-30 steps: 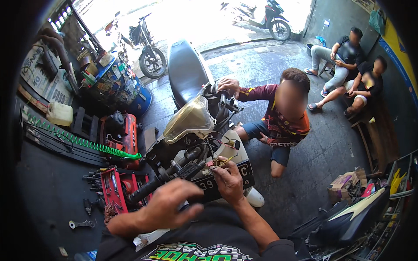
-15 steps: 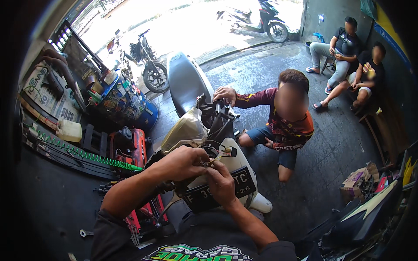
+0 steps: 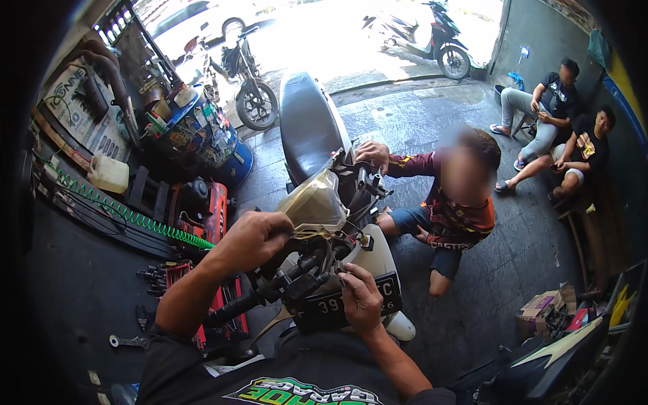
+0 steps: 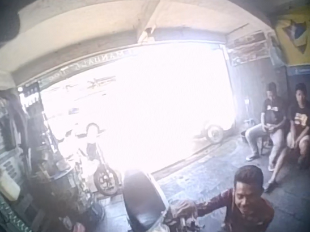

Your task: The person aligns and fits the front headlight fairing onto a motorcycle, connecting internal wiring components and pressing the plastic housing into place.

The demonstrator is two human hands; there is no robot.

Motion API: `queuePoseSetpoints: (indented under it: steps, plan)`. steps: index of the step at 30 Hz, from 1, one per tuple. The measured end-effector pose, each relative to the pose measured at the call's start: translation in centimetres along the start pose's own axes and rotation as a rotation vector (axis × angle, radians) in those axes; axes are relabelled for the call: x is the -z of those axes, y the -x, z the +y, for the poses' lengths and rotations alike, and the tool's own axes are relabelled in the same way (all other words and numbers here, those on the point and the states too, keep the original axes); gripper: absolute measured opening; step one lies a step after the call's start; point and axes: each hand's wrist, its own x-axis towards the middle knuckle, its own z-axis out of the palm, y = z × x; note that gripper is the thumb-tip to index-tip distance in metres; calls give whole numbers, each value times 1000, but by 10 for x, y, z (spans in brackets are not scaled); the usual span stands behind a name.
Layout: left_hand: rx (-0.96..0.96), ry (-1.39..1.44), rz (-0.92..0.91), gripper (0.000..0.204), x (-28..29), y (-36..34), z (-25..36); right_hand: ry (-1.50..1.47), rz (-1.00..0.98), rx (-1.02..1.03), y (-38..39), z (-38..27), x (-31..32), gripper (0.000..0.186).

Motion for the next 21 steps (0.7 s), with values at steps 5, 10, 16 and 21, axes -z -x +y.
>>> queuePoseSetpoints:
  steps: [5, 10, 16, 21]
  plan:
    - [-146, 2, 99, 13, -12, 18, -12, -7, 20, -84, -3, -5, 0, 13]
    - [-113, 26, 137, 15, -4, 13, -31, 15, -67, -21, -31, -23, -4, 13]
    - [-104, 233, 104, 16, 2, 7, -54, 97, -325, 54, -86, -61, -16, 22]
    - [-211, 380, 156, 17, -2, 3, -69, 256, -605, 145, -114, -79, -42, 20]
